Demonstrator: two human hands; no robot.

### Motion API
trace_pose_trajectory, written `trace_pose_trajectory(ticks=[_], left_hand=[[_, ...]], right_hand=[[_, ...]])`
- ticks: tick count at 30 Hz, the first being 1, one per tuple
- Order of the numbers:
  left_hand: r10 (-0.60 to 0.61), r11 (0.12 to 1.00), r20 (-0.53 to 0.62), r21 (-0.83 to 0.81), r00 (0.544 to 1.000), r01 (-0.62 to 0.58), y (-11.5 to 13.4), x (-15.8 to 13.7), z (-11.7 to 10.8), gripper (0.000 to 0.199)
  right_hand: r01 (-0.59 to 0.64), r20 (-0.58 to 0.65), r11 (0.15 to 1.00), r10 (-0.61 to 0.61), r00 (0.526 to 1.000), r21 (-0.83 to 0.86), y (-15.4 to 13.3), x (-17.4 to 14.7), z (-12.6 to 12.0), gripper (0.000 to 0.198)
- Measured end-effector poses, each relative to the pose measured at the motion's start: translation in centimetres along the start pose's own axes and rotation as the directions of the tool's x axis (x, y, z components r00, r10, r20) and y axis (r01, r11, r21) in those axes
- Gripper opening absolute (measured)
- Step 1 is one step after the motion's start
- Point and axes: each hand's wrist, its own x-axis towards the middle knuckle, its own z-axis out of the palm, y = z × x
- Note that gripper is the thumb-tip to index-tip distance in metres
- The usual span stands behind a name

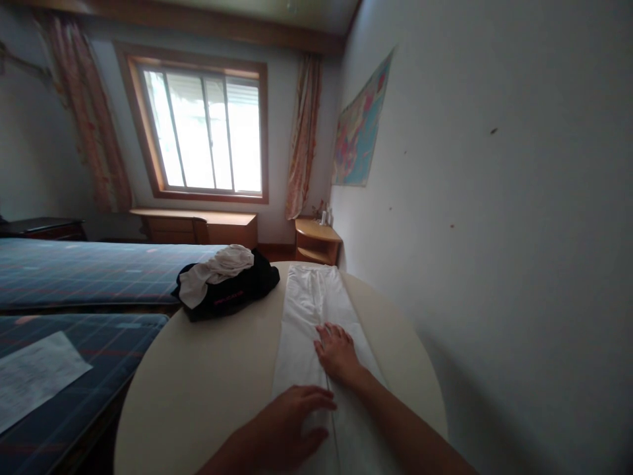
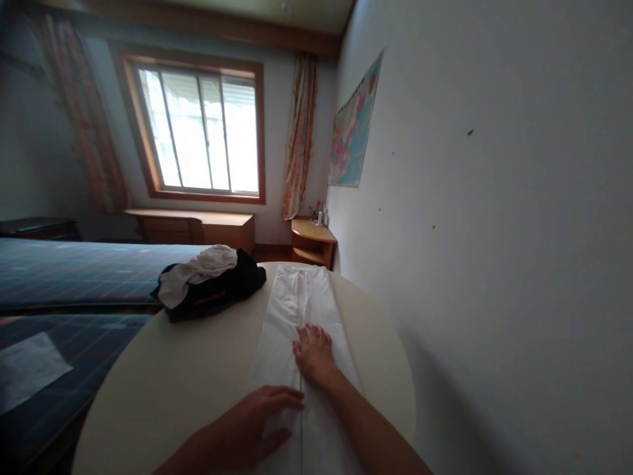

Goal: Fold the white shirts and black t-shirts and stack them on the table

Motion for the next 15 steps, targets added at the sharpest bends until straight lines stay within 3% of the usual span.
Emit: trace_pose_trajectory(ticks=[3, 7, 15], left_hand=[[-0.075, 0.981, -0.084, 0.172, 0.994, 0.089, -1.8, 0.9, 0.5, 0.050], [-0.125, 0.955, -0.063, 0.264, 0.990, 0.137, -3.9, 1.5, 1.3, 0.065], [-0.101, 0.950, -0.010, 0.297, 0.995, 0.100, -3.5, 1.0, 1.0, 0.066]], right_hand=[[-0.004, 0.029, 1.000, 0.003, 1.000, 0.023, 0.0, 0.4, -0.7, 0.050], [0.018, 0.077, 0.998, -0.023, 0.997, 0.058, -0.4, 3.0, -1.0, 0.054], [-0.058, 0.051, 0.995, 0.054, 0.997, 0.083, -1.6, 7.2, 0.0, 0.043]])
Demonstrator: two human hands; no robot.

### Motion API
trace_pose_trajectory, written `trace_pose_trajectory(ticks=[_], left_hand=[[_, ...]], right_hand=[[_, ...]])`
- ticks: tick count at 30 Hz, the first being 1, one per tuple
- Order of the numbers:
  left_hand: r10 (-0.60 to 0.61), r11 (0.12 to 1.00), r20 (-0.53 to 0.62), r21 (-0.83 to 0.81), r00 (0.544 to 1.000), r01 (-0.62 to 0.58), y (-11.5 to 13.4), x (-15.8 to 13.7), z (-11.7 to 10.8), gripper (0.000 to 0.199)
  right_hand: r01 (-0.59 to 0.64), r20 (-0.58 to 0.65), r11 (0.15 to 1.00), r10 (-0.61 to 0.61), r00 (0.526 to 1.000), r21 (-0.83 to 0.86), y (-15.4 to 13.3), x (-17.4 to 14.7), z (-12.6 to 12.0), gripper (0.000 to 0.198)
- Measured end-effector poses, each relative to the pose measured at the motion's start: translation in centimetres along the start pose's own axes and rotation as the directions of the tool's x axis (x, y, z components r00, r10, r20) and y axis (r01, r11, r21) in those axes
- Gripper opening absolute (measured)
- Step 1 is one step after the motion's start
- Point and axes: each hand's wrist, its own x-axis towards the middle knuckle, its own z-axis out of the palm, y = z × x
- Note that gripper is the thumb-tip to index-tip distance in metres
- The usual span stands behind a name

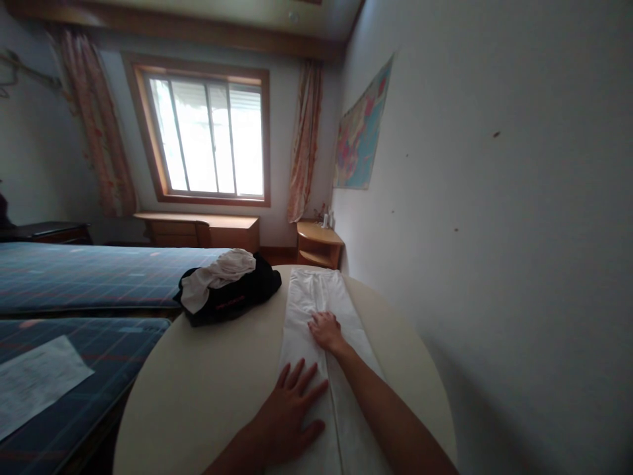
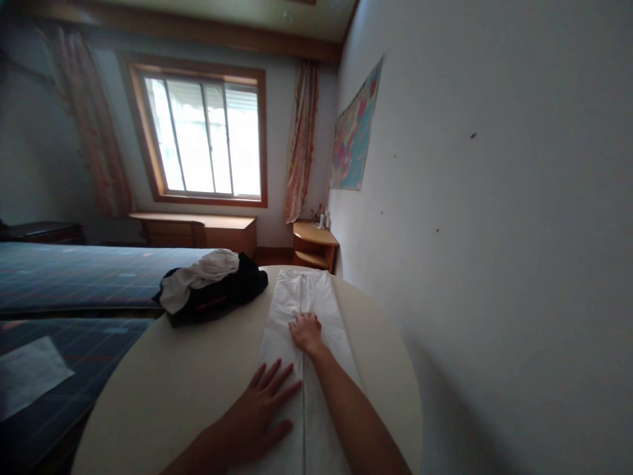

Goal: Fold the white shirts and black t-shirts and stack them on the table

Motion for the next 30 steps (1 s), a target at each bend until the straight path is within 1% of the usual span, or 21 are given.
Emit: trace_pose_trajectory(ticks=[3, 5, 7, 9, 11, 15, 18, 21, 23, 26, 30], left_hand=[[0.007, 1.000, -0.004, 0.001, 1.000, -0.007, 0.1, 0.0, -0.1, 0.068], [0.010, 1.000, -0.006, 0.000, 1.000, -0.010, 0.1, 0.0, -0.1, 0.069], [0.011, 1.000, 0.000, -0.001, 1.000, -0.011, 0.0, 0.0, 0.1, 0.071], [0.017, 1.000, 0.001, -0.002, 1.000, -0.017, 0.0, 0.0, 0.1, 0.070], [0.024, 1.000, 0.005, -0.007, 1.000, -0.024, 0.0, -0.1, 0.0, 0.069], [0.028, 0.999, 0.030, -0.035, 0.999, -0.027, 0.5, -0.5, -0.6, 0.067], [0.018, 0.998, 0.046, -0.057, 0.999, -0.015, 1.1, -0.8, -1.1, 0.065], [-0.003, 0.998, 0.009, -0.061, 1.000, 0.003, 1.5, -0.7, -1.0, 0.055], [-0.036, 0.998, -0.020, -0.046, 0.999, 0.035, 1.5, -0.5, -0.4, 0.053], [-0.073, 0.997, -0.034, -0.018, 0.997, 0.072, 1.1, -0.1, 0.5, 0.062], [-0.076, 0.997, 0.003, -0.013, 0.997, 0.076, 0.7, 0.1, 1.0, 0.073]], right_hand=[[-0.058, -0.082, 0.998, 0.057, 0.995, -0.003, -0.3, -0.2, 0.3, 0.045], [-0.079, -0.104, 0.997, 0.078, 0.992, -0.006, -0.4, -0.5, 0.5, 0.045], [-0.077, -0.106, 0.997, 0.075, 0.992, -0.016, -0.4, -0.8, 0.6, 0.044], [-0.045, -0.118, 0.999, 0.042, 0.992, -0.028, -0.3, -0.9, 0.5, 0.048], [-0.019, -0.087, 0.999, 0.016, 0.996, -0.033, -0.1, -0.9, 0.5, 0.052], [-0.024, 0.079, 0.999, 0.026, 0.997, -0.028, 0.5, -1.3, 1.0, 0.059], [-0.024, 0.102, 0.999, 0.028, 0.994, -0.042, 0.8, -1.9, 1.5, 0.061], [-0.019, 0.079, 0.999, 0.023, 0.997, -0.049, 0.9, -2.5, 1.5, 0.063], [0.029, 0.042, 0.998, -0.026, 0.999, -0.054, 0.7, -2.5, 1.1, 0.063], [0.150, 0.011, 0.986, -0.150, 0.989, -0.068, 0.0, -1.9, 0.2, 0.061], [0.265, 0.048, 0.963, -0.263, 0.963, -0.044, -1.4, -0.3, -0.4, 0.060]])
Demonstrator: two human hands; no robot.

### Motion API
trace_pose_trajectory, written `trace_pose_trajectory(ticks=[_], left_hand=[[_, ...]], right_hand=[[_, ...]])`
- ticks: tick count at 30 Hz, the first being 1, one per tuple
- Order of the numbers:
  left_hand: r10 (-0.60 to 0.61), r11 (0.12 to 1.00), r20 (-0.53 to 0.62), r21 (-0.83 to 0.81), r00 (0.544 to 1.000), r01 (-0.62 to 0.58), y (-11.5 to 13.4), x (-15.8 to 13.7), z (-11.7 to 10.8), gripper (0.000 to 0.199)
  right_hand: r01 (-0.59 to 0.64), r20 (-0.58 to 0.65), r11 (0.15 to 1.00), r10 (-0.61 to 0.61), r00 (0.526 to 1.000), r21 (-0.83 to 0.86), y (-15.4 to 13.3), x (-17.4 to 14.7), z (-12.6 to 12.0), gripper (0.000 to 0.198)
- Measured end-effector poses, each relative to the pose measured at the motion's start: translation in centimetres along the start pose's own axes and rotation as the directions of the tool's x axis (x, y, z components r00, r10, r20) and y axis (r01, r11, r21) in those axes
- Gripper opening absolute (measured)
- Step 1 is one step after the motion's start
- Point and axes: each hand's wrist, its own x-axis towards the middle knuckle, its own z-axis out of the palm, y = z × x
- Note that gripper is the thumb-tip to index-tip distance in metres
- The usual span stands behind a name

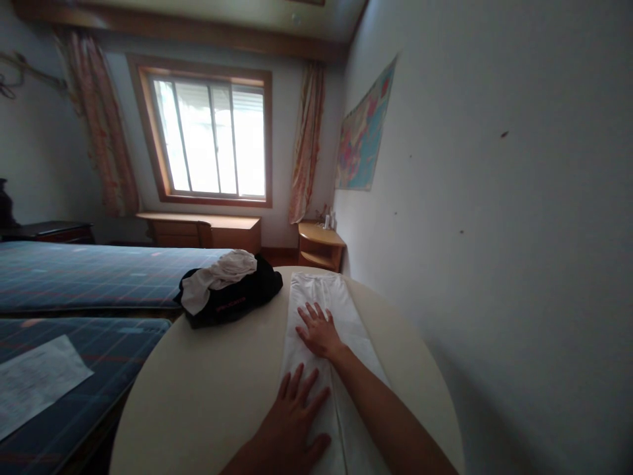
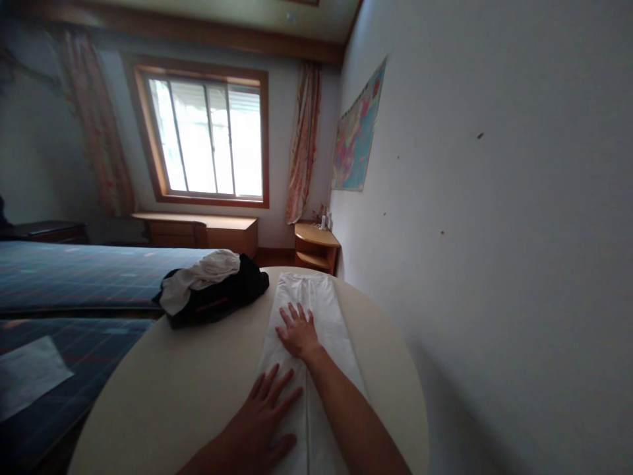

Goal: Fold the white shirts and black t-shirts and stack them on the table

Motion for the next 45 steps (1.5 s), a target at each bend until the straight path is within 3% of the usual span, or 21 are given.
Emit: trace_pose_trajectory(ticks=[3, 6, 9, 11, 16, 20, 23, 27, 31, 37, 41, 45], left_hand=[[0.005, 1.000, 0.052, 0.002, 0.999, -0.006, -0.2, 0.1, 0.0, 0.075], [0.021, 1.000, 0.075, 0.016, 0.997, -0.022, -0.4, 0.4, 0.3, 0.077], [0.033, 0.998, 0.095, 0.046, 0.995, -0.037, -1.1, 0.9, 1.0, 0.080], [0.042, 0.997, 0.089, 0.068, 0.995, -0.048, -1.9, 1.3, 1.9, 0.080], [0.149, 0.957, -0.068, 0.261, 0.986, -0.127, -4.3, 2.0, 5.1, 0.061], [0.319, 0.817, -0.239, 0.560, 0.917, -0.138, -5.4, 2.1, 6.7, 0.056], [0.406, 0.734, -0.300, 0.669, 0.863, -0.113, -5.8, 2.0, 6.9, 0.055], [0.406, 0.743, -0.293, 0.657, 0.866, -0.126, -6.2, 2.0, 7.1, 0.054], [0.388, 0.777, -0.290, 0.614, 0.875, -0.141, -6.2, 2.2, 7.4, 0.054], [0.359, 0.800, -0.279, 0.583, 0.891, -0.140, -5.7, 2.4, 7.3, 0.058], [0.331, 0.819, -0.252, 0.555, 0.909, -0.144, -5.4, 2.2, 7.0, 0.058], [0.350, 0.803, -0.277, 0.580, 0.895, -0.135, -5.5, 2.2, 7.1, 0.056]], right_hand=[[0.079, 0.114, 0.996, -0.082, 0.990, 0.030, -0.3, 1.2, 0.3, 0.061], [0.033, 0.183, 0.999, -0.039, 0.982, 0.034, -0.4, 2.3, 0.8, 0.063], [-0.085, 0.121, 0.996, 0.088, 0.989, -0.032, -0.8, 3.7, 1.2, 0.063], [-0.093, 0.072, 0.994, 0.096, 0.993, -0.053, -1.0, 5.0, 1.4, 0.062], [-0.006, 0.158, 0.999, -0.002, 0.988, 0.052, -0.5, 8.1, 2.2, 0.066], [-0.155, 0.180, 0.986, 0.141, 0.974, 0.068, 0.8, 10.3, 2.8, 0.074], [-0.267, 0.161, 0.963, 0.258, 0.953, 0.040, 1.6, 11.6, 2.9, 0.073], [-0.351, 0.167, 0.936, 0.344, 0.924, 0.013, 2.1, 12.8, 2.7, 0.075], [-0.304, 0.231, 0.953, 0.293, 0.928, 0.013, 3.1, 13.1, 2.5, 0.079], [-0.295, 0.155, 0.954, 0.298, 0.942, -0.045, 4.7, 12.2, 2.0, 0.084], [-0.293, 0.172, 0.954, 0.299, 0.939, -0.064, 4.8, 12.0, 1.6, 0.087], [-0.294, 0.179, 0.954, 0.300, 0.937, -0.063, 4.9, 12.6, 1.7, 0.087]])
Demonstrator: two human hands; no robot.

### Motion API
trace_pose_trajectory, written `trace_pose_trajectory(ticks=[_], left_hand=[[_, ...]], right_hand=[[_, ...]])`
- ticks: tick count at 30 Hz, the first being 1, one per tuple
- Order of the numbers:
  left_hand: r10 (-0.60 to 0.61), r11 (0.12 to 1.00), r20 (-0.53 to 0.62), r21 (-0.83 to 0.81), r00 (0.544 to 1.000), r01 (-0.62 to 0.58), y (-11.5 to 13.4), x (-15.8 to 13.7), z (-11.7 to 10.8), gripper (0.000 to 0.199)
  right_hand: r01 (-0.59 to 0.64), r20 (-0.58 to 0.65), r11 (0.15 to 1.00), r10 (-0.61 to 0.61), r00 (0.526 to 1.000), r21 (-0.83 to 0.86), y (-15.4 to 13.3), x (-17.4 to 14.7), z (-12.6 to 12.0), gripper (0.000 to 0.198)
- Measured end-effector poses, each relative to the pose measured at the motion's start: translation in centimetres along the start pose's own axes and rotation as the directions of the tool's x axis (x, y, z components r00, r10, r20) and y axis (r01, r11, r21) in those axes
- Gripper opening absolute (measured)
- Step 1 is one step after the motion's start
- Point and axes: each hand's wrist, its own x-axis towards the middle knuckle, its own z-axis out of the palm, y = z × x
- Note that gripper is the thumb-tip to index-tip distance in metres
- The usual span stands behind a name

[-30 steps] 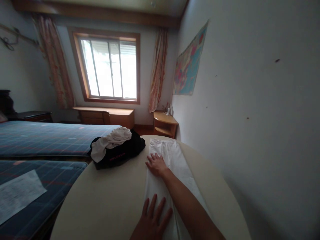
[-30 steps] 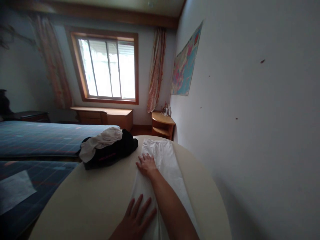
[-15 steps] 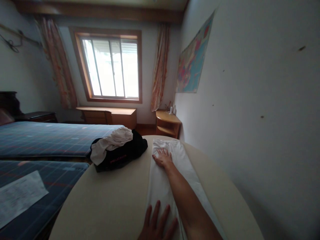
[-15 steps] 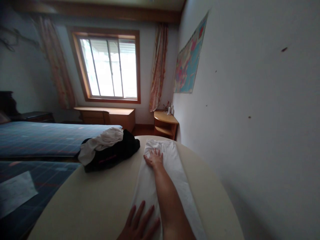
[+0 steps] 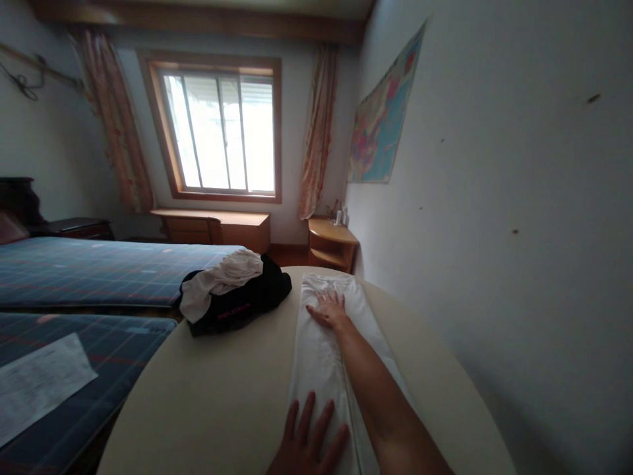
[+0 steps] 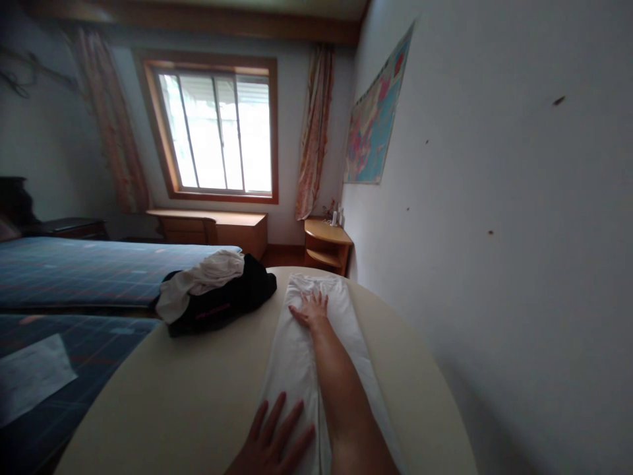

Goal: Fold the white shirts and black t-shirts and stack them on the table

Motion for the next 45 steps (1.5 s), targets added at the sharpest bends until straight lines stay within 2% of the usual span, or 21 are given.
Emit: trace_pose_trajectory(ticks=[4, 8, 10, 13, 15, 18, 21, 26, 30, 32, 34, 38, 41, 45], left_hand=[[0.021, 0.999, -0.061, 0.039, 0.998, -0.019, -0.3, -0.2, 0.1, 0.055], [0.060, 0.991, -0.144, 0.127, 0.988, -0.042, -0.5, -0.3, -0.3, 0.052], [0.069, 0.985, -0.184, 0.171, 0.981, -0.037, -0.5, -0.2, -0.5, 0.051], [0.069, 0.981, -0.214, 0.194, 0.974, -0.027, -0.4, -0.1, -0.4, 0.051], [0.063, 0.982, -0.213, 0.186, 0.975, -0.023, -0.5, -0.2, -0.3, 0.052], [0.058, 0.987, -0.174, 0.161, 0.983, -0.030, -0.5, -0.3, -0.2, 0.052], [0.047, 0.990, -0.117, 0.141, 0.992, -0.030, -0.5, -0.2, -0.3, 0.053], [-0.002, 1.000, 0.027, -0.016, 1.000, 0.002, -0.1, 0.1, -0.4, 0.055], [-0.043, 0.991, 0.112, -0.124, 0.993, 0.057, 0.0, 0.3, -0.8, 0.057], [-0.043, 0.978, 0.168, -0.196, 0.985, 0.076, -0.1, 0.5, -1.7, 0.063], [-0.034, 0.952, 0.244, -0.286, 0.969, 0.105, -0.4, 1.0, -3.2, 0.073], [-0.072, 0.889, 0.379, -0.395, 0.922, 0.232, -1.2, 2.3, -6.4, 0.078], [-0.163, 0.853, 0.371, -0.413, 0.914, 0.320, -1.8, 3.0, -7.8, 0.074], [-0.248, 0.818, 0.349, -0.424, 0.904, 0.389, -2.4, 3.0, -8.2, 0.060]], right_hand=[[-0.049, -0.035, 0.999, 0.049, 0.998, 0.011, 0.0, 1.2, 0.5, 0.080], [-0.133, -0.121, 0.991, 0.134, 0.984, 0.012, -0.5, 2.3, 1.1, 0.070], [-0.092, -0.147, 0.996, 0.091, 0.985, -0.002, -0.8, 2.7, 1.2, 0.065], [-0.003, -0.115, 1.000, 0.002, 0.993, -0.007, -0.7, 3.1, 1.2, 0.061], [-0.028, -0.094, 1.000, 0.027, 0.995, -0.004, -0.2, 3.3, 1.1, 0.062], [-0.090, -0.101, 0.996, 0.088, 0.991, -0.009, 0.7, 3.1, 0.6, 0.065], [-0.089, -0.098, 0.996, 0.088, 0.991, -0.010, 1.4, 2.1, -0.1, 0.064], [-0.026, -0.093, 1.000, 0.027, 0.995, 0.008, 1.9, -2.3, -1.2, 0.062], [-0.056, -0.045, 0.997, 0.058, 0.997, 0.046, 2.1, -7.2, -0.1, 0.064], [-0.071, 0.014, 0.996, 0.070, 0.997, 0.054, 2.4, -9.0, 0.9, 0.063], [-0.064, 0.016, 0.997, 0.063, 0.998, 0.041, 2.8, -9.8, 1.8, 0.061], [-0.061, -0.006, 0.997, 0.061, 0.998, 0.047, 3.2, -9.0, 2.1, 0.059], [-0.079, 0.020, 0.995, 0.077, 0.997, 0.067, 3.0, -7.2, 1.3, 0.059], [-0.089, -0.032, 0.994, 0.092, 0.995, 0.067, 2.5, -5.4, 0.5, 0.059]])
